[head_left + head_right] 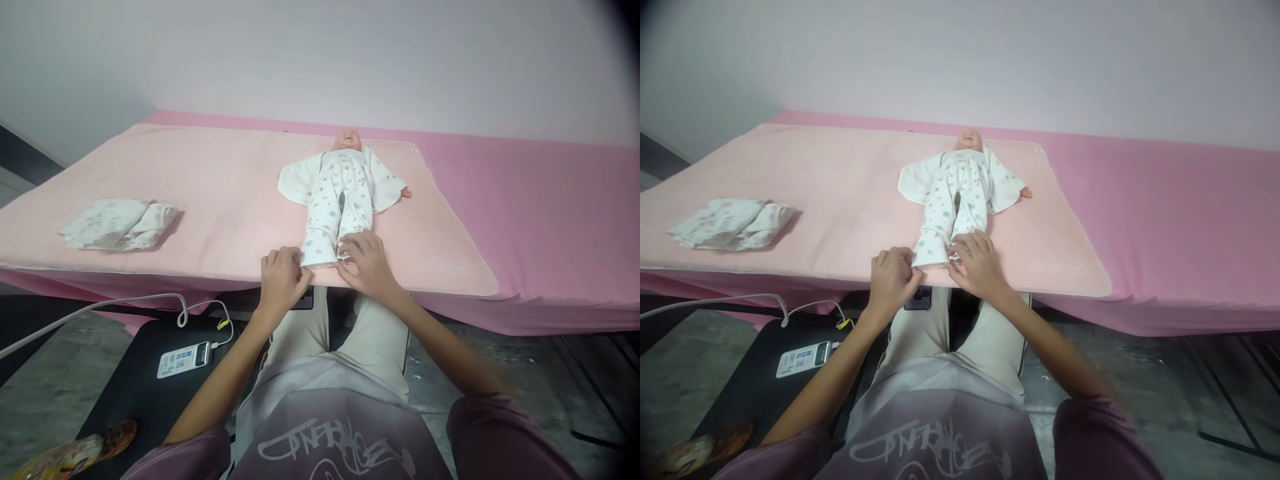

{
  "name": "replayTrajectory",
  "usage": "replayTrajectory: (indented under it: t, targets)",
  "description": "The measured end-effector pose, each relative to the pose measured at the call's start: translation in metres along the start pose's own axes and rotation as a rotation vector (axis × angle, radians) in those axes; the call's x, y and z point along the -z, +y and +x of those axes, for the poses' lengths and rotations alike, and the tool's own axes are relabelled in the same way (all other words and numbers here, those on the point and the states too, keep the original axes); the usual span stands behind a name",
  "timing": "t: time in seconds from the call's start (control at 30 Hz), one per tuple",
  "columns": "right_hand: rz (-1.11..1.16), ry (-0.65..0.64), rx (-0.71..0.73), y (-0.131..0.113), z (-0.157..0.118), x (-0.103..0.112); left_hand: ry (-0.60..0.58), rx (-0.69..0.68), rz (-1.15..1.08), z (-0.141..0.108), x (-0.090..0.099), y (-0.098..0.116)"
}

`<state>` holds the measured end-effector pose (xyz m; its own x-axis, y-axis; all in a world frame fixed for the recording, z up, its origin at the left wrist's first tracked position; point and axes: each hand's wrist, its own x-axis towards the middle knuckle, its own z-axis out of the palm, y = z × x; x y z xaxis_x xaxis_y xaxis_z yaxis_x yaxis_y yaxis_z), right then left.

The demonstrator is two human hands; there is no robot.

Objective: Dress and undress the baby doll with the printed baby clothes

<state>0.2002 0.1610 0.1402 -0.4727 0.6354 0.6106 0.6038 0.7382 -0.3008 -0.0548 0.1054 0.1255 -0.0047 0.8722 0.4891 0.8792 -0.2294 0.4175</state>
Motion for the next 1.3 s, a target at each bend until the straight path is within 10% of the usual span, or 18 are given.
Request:
replayTrajectory:
  t: [0.67, 1.1, 1.3]
  targets:
    - [0.252, -0.056, -0.380, 0.022, -0.032, 0.049, -0.179, -0.354, -0.073, 0.039, -0.010, 0.051]
    - [0.169, -0.186, -0.022, 0.034, -0.029, 0.082, -0.237, -0.404, -0.119, 0.035, 0.032, 0.022]
    - [0.037, -0.349, 0.216, 0.028, -0.015, 0.053, -0.230, -0.601, -0.032, 0.032, 0.019, -0.003]
